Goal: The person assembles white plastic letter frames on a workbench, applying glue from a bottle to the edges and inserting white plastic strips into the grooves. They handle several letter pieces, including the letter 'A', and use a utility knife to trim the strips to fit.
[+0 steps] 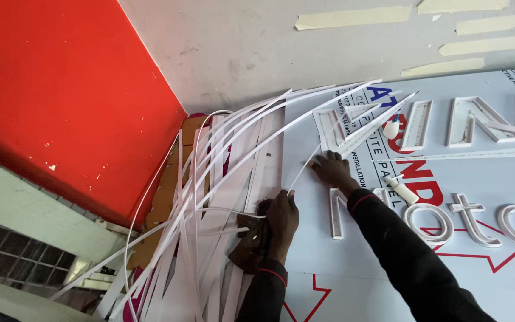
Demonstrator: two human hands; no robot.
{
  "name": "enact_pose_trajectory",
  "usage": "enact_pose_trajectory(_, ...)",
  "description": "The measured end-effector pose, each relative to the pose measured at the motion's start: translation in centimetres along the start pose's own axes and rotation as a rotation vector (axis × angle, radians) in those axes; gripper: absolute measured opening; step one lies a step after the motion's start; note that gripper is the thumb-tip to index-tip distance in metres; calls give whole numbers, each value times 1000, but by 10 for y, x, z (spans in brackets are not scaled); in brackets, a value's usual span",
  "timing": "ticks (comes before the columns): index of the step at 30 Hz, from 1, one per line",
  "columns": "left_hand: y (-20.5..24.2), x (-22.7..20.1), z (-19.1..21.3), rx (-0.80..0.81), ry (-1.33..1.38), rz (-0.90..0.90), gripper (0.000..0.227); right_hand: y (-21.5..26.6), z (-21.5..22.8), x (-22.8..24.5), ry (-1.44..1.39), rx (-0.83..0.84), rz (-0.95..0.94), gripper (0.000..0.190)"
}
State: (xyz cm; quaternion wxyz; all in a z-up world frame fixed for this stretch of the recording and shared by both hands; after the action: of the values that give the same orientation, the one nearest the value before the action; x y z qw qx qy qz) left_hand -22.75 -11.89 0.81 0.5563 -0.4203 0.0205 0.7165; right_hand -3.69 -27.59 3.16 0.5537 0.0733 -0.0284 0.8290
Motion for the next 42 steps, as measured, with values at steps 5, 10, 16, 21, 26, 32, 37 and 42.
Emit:
enact_pose_trajectory(5, -3, -12, 12, 7, 1, -39, 39, 11, -40, 10, 99, -341, 160, 64)
enact_pose_trajectory(10, 0, -2, 3, -25, 17, -58, 39, 59, 6, 15, -211, -143, 296, 89)
enact_pose_trajectory(16, 4, -11, 17, -37, 67, -87, 43, 79, -11, -19, -70, -110, 95, 63)
enact_pose_trajectory(21, 3, 1, 6, 1, 67, -91, 41, 42, -35, -29, -83, -172, 9, 57)
enact_pose_trajectory(26, 1, -3, 4, -30, 35, -109, 41, 93, 30, -48, -298, -197, -40, 44)
enact_pose_trajectory(32, -5, -2, 2, -17, 38, -91, 41, 100, 20, -220, 41, -538, -307, 46)
enact_pose_trajectory(37, -4, -10, 6, -38, 30, -126, 41, 134, 9, -257, 340, -733, -359, 75)
enact_pose_trajectory(42, -3, -4, -1, -19, -44, -179, 39, 170, -13, -190, 94, -398, -219, 52)
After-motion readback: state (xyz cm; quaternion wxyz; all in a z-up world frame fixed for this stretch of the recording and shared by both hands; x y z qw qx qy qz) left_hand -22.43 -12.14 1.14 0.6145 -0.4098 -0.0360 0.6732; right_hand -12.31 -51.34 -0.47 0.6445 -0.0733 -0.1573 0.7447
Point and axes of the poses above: each hand's wrist, its own y-axis away from the middle knuckle, its own z-axis out of the back of the hand, x = y × z, the point moved 3 cm from there along -y, towards the middle knuckle, and after that the axes turned 9 degrees about y, right-handed, at the moved point
